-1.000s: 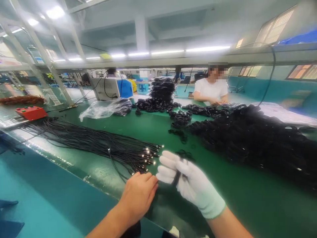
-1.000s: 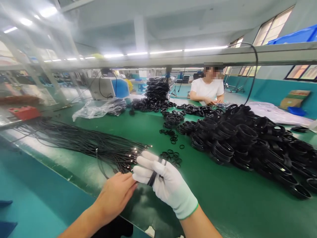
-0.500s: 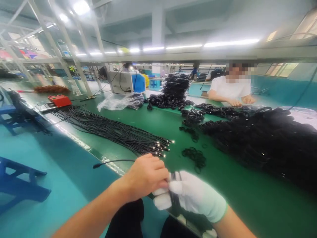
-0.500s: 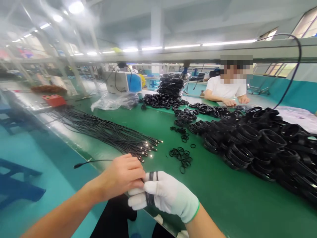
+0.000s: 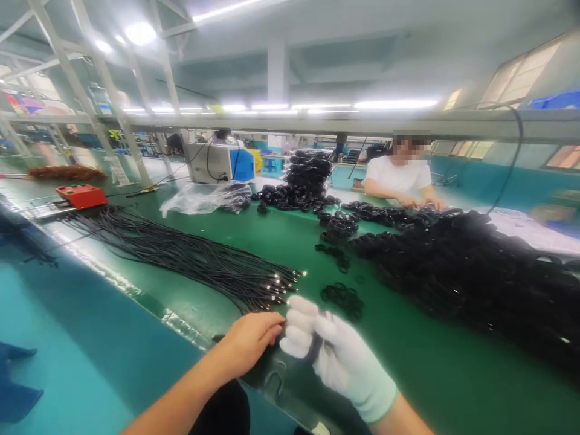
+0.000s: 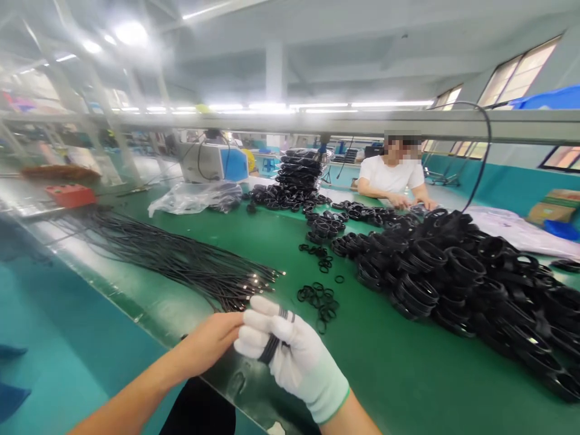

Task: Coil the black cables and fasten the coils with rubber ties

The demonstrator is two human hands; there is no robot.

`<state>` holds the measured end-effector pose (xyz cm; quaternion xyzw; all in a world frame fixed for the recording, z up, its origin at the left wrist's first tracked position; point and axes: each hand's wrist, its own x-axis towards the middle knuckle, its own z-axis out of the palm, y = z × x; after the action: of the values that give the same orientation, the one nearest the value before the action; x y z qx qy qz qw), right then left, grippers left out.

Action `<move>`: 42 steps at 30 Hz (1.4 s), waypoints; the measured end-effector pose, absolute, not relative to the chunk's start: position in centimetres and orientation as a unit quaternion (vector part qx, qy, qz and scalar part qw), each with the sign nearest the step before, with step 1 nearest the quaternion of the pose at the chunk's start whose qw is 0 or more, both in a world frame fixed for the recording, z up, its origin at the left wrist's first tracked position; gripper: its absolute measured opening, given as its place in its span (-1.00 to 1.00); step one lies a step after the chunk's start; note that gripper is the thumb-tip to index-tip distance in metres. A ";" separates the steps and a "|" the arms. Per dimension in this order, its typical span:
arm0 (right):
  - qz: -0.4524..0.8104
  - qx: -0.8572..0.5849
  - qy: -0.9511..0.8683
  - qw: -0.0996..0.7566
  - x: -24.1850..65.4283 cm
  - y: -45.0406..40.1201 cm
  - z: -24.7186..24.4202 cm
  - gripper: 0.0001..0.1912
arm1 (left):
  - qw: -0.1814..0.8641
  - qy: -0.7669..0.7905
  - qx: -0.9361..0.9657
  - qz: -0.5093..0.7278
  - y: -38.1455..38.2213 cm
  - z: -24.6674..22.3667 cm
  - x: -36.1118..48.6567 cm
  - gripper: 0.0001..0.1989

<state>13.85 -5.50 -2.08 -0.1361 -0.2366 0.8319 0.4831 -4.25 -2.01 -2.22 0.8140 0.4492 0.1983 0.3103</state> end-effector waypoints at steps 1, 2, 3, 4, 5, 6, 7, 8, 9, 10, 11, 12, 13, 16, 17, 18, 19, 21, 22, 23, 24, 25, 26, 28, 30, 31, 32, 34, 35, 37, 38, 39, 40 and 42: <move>0.817 -0.146 -0.239 0.504 14.2 -5.2 -2.1 -0.55 | 0.261 0.482 0.817 0.181 -2.5 -2.3 -4.1 -0.76; 0.805 -0.155 -0.241 0.520 14.6 -4.9 -2.1 -0.56 | 0.211 0.510 0.818 0.162 -3.1 -2.4 -3.9 -0.75; 0.796 -0.161 -0.243 0.531 14.9 -4.6 -2.2 -0.57 | 0.164 0.533 0.818 0.145 -3.8 -2.5 -3.5 -0.76; 0.789 -0.167 -0.246 0.538 15.1 -4.4 -2.3 -0.59 | 0.122 0.546 0.819 0.131 -4.5 -2.5 -3.0 -0.76; 0.783 -0.175 -0.247 0.543 15.2 -4.3 -2.4 -0.60 | 0.088 0.549 0.823 0.117 -5.2 -2.4 -2.5 -0.77; 0.777 -0.184 -0.250 0.547 15.3 -4.2 -2.5 -0.60 | 0.063 0.546 0.829 0.106 -5.8 -2.3 -2.1 -0.78; 0.772 -0.194 -0.251 0.550 15.3 -4.2 -2.6 -0.60 | 0.045 0.539 0.836 0.099 -6.3 -2.2 -1.6 -0.78; 0.768 -0.204 -0.253 0.552 15.3 -4.2 -2.6 -0.60 | 0.036 0.529 0.843 0.095 -6.8 -2.1 -1.2 -0.78; 0.765 -0.212 -0.256 0.552 15.2 -4.3 -2.6 -0.60 | 0.032 0.518 0.849 0.095 -7.0 -2.1 -0.9 -0.79; 0.763 -0.215 -0.260 0.552 15.2 -4.4 -2.6 -0.61 | 0.030 0.505 0.857 0.098 -7.2 -2.1 -0.7 -0.80; 0.760 -0.217 -0.265 0.552 15.1 -4.4 -2.5 -0.61 | 0.025 0.489 0.865 0.106 -7.2 -2.1 -0.7 -0.80; 0.758 -0.219 -0.272 0.551 15.1 -4.5 -2.5 -0.62 | 0.015 0.470 0.875 0.118 -7.0 -2.0 -0.7 -0.81; 0.754 -0.225 -0.279 0.550 15.0 -4.5 -2.5 -0.64 | -0.003 0.446 0.885 0.133 -6.8 -1.9 -0.9 -0.81; 0.745 -0.263 -0.323 0.521 14.6 -4.6 -2.6 -0.69 | -0.085 0.333 0.923 0.171 -5.3 -0.7 -1.8 -0.79; 0.749 -0.267 -0.344 0.499 14.4 -4.6 -2.6 -0.71 | -0.106 0.286 0.936 0.175 -4.6 0.0 -2.3 -0.78; 0.758 -0.259 -0.361 0.477 14.1 -4.7 -2.6 -0.73 | -0.117 0.243 0.947 0.174 -3.8 0.8 -2.7 -0.78; 0.772 -0.239 -0.371 0.457 13.9 -4.8 -2.6 -0.74 | -0.117 0.207 0.956 0.172 -3.0 1.5 -3.0 -0.77; 0.807 -0.186 -0.358 0.431 13.5 -5.2 -2.6 -0.75 | -0.092 0.170 0.966 0.170 -1.5 2.7 -3.6 -0.74; 0.825 -0.165 -0.341 0.420 13.4 -5.4 -2.5 -0.73 | -0.072 0.165 0.969 0.171 -0.9 3.0 -3.8 -0.73; 0.841 -0.149 -0.324 0.407 13.3 -5.5 -2.6 -0.72 | -0.050 0.164 0.970 0.172 -0.3 3.1 -3.9 -0.73; 0.855 -0.141 -0.312 0.388 13.3 -5.7 -2.6 -0.68 | -0.025 0.164 0.971 0.173 0.1 2.9 -3.9 -0.75; 0.866 -0.142 -0.305 0.370 13.3 -5.8 -2.7 -0.65 | 0.001 0.163 0.971 0.173 0.4 2.7 -3.9 -0.78; 0.873 -0.148 -0.302 0.354 13.3 -5.9 -2.8 -0.61 | 0.024 0.162 0.971 0.173 0.5 2.4 -3.8 -0.81; 0.874 -0.168 -0.304 0.340 13.5 -5.9 -3.2 -0.58 | 0.052 0.158 0.971 0.171 0.4 2.1 -3.5 -0.88; 0.873 -0.183 -0.304 0.334 13.6 -5.7 -3.7 -0.63 | 0.041 0.166 0.971 0.166 0.0 2.3 -3.1 -0.89; 0.877 -0.183 -0.302 0.327 13.7 -5.7 -3.9 -0.65 | 0.030 0.172 0.972 0.157 -0.2 2.6 -3.0 -0.86; 0.882 -0.178 -0.299 0.318 13.8 -5.6 -4.1 -0.66 | 0.026 0.182 0.973 0.143 -0.3 3.1 -2.8 -0.83; 0.893 -0.162 -0.298 0.295 13.9 -5.6 -4.4 -0.63 | 0.073 0.198 0.971 0.108 -0.1 3.9 -2.7 -0.82; 0.898 -0.153 -0.297 0.288 14.0 -5.6 -4.4 -0.61 | 0.133 0.205 0.966 0.090 0.2 4.2 -2.7 -0.84; 0.905 -0.137 -0.286 0.284 14.0 -5.8 -4.2 -0.63 | 0.296 0.229 0.924 0.074 0.8 4.1 -2.9 -0.93; 0.908 -0.130 -0.277 0.285 14.0 -5.8 -4.1 -0.64 | 0.378 0.248 0.889 0.077 1.1 3.8 -3.0 -0.95; 0.911 -0.125 -0.270 0.286 13.9 -5.9 -4.0 -0.65 | 0.449 0.267 0.848 0.088 1.1 3.3 -3.1 -0.94; 0.911 -0.122 -0.268 0.289 13.8 -5.9 -3.9 -0.65 | 0.504 0.286 0.808 0.106 1.1 2.7 -3.2 -0.92; 0.895 -0.124 -0.300 0.307 13.6 -5.9 -3.7 -0.65 | 0.560 0.314 0.751 0.157 0.5 1.4 -3.3 -0.91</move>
<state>13.55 -5.90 -3.74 -0.1242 -0.3000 0.8947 0.3066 -3.28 0.48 1.40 0.7507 0.3136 0.1572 0.5598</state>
